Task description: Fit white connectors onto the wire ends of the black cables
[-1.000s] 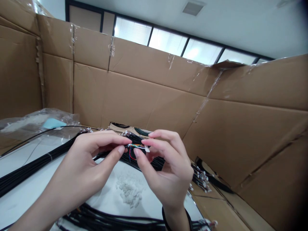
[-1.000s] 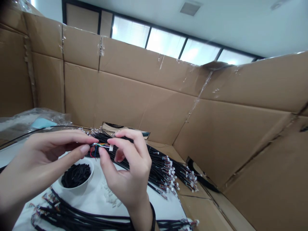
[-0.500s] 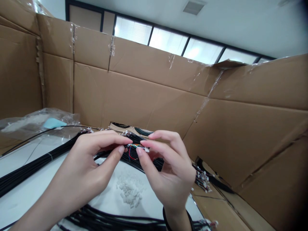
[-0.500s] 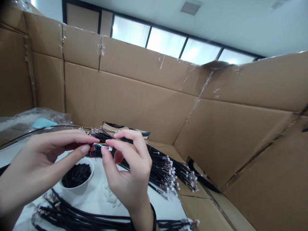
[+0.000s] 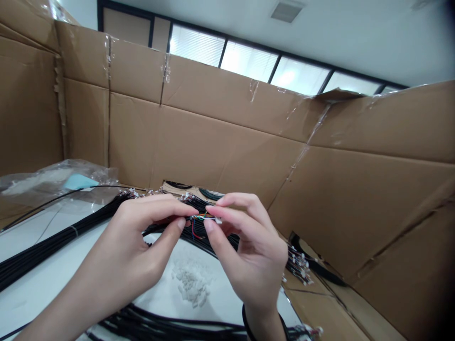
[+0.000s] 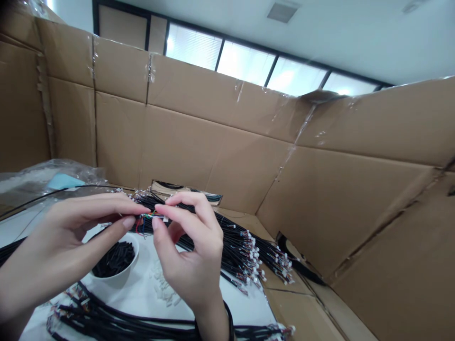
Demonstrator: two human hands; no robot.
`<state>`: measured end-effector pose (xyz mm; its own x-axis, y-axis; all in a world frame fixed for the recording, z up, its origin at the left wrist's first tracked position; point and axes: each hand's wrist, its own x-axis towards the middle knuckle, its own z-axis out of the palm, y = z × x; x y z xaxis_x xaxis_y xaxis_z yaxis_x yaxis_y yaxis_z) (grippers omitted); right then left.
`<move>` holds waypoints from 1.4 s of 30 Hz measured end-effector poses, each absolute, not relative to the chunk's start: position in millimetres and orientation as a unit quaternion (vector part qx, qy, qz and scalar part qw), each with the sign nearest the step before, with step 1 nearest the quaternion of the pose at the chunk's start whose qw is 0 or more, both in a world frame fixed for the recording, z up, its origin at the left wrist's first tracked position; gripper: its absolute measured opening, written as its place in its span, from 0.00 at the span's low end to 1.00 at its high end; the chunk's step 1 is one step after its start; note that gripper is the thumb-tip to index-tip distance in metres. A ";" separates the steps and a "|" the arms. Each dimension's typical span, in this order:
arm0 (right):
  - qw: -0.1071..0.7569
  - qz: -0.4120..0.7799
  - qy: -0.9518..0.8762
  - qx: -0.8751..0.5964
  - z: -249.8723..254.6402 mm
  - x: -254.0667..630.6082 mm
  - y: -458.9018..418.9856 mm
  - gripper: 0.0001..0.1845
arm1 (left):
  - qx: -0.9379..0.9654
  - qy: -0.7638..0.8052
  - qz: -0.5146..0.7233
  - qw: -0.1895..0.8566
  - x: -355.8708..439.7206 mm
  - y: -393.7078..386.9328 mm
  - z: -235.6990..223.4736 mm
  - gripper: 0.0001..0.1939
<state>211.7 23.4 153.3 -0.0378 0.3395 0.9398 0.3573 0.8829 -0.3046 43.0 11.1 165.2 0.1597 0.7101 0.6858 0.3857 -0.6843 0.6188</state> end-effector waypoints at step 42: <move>0.574 0.399 -0.679 -0.224 157.2 222.3 30.1 0.05 | 0.787 0.322 0.473 0.230 37.1 17.2 160.6 0.11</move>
